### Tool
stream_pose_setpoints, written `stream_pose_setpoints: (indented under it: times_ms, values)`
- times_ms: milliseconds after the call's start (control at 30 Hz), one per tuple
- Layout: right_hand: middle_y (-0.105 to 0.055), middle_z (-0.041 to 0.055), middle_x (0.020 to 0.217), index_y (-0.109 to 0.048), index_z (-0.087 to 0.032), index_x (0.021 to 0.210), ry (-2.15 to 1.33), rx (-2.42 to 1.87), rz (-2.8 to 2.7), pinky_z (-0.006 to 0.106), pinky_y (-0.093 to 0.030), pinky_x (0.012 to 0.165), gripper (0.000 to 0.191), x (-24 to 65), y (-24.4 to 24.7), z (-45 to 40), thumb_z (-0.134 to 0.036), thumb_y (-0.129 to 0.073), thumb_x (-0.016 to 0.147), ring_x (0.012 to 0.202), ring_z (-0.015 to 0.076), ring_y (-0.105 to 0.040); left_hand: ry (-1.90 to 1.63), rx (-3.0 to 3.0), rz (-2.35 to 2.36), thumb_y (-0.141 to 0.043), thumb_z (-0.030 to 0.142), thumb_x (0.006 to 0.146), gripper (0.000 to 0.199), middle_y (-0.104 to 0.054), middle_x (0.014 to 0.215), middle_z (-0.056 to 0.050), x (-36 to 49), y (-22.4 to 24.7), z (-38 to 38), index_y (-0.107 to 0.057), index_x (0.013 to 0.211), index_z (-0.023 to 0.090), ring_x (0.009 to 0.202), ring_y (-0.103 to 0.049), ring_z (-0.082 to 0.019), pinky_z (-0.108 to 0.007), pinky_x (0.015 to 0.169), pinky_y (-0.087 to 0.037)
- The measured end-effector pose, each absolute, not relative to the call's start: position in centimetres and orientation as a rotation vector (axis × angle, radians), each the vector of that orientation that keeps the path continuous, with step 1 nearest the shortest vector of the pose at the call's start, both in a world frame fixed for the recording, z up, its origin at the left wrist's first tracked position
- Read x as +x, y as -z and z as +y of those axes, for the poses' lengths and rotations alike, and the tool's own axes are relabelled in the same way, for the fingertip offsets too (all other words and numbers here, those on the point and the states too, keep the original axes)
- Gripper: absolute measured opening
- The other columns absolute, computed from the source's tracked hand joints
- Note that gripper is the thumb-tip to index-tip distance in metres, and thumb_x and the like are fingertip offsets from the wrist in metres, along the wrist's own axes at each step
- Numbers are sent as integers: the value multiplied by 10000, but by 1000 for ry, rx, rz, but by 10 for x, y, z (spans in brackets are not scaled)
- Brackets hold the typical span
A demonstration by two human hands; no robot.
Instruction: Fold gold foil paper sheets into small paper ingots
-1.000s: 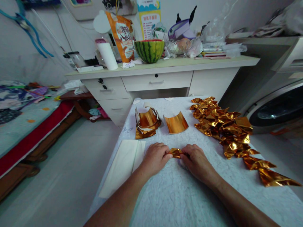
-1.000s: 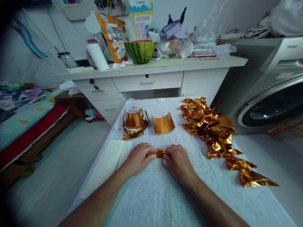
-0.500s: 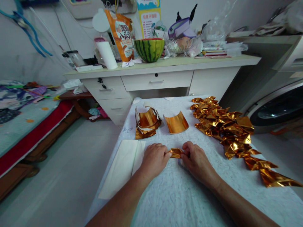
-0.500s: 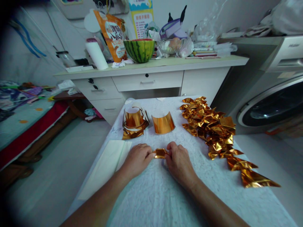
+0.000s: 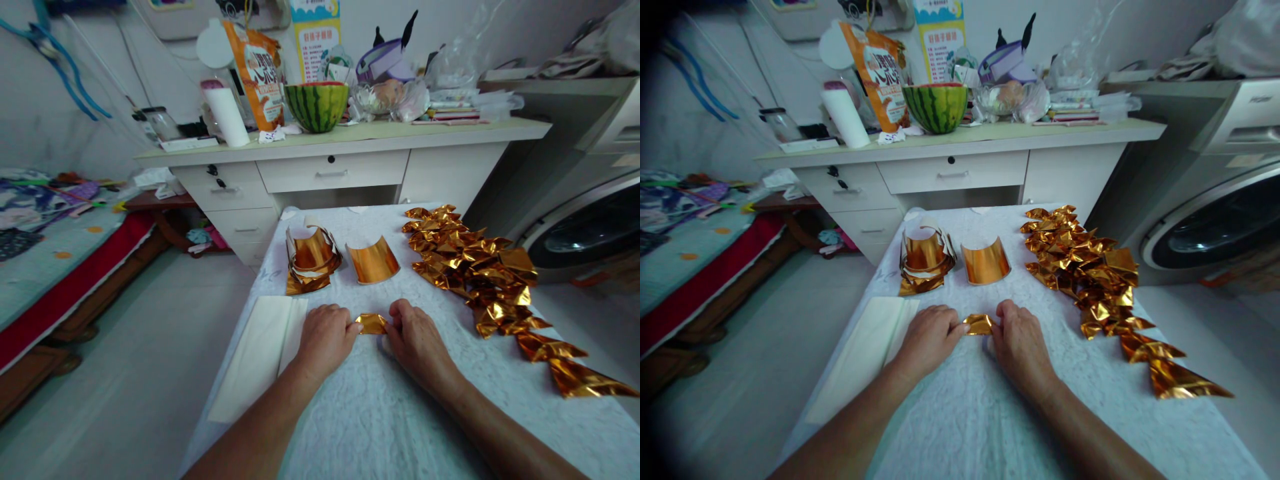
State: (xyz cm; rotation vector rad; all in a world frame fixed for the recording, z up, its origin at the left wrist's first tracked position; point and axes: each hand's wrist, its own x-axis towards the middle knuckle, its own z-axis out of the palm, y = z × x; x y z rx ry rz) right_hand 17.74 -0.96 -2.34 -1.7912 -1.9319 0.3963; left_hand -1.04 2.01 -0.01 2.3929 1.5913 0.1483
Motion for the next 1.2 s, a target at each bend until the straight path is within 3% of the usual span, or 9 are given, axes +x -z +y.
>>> stream_pose_setpoints:
  times_ms: [300,500,600,733,1100,1200]
  values:
    - [-598,45,796,-613,-198,819,-381,-1745,-2096,295,-376,698,190,181,18,-6,-135,-455,903,745,190,-554,-135,2418,1588,-513,328,919,206,-666,842,-51,-11,3,21,-605,792,194,863,-611,-219,-329,771,-398]
    - [-627,70,840,-605,-196,814,-351,-1861,-2289,309,-353,655,207,175,7,1,-126,-433,904,743,200,-570,-186,2385,1628,-582,337,882,162,-645,823,-33,-11,3,19,-570,797,200,849,-587,-223,-337,760,-376]
    - [-634,105,887,-600,-182,824,-268,-1947,-2344,337,-354,647,154,167,-1,2,-232,-481,908,781,241,-588,-277,2372,1661,-628,335,853,146,-624,893,-36,-12,4,18,-574,809,207,917,-551,-233,-348,793,-357]
    - [-631,129,917,-609,-165,875,-163,-2035,-2330,367,-373,660,249,156,-6,-2,-358,-464,936,840,287,-600,-296,2299,1609,-642,321,840,117,-597,922,-22,-16,5,23,-594,803,221,958,-520,-229,-338,795,-345]
    - [-617,127,949,-620,-154,947,-118,-2113,-2303,391,-402,718,357,148,-7,-4,-472,-458,924,897,298,-587,-242,2182,1487,-566,218,831,70,-596,939,-11,-26,0,32,-633,821,235,990,-520,-212,-321,838,-351]
    - [-617,134,951,-623,-155,944,-134,-2118,-2301,393,-395,723,373,148,-6,-4,-486,-453,924,900,301,-584,-246,2161,1476,-570,270,842,75,-588,932,-13,-26,-3,32,-634,824,234,998,-517,-218,-328,848,-350]
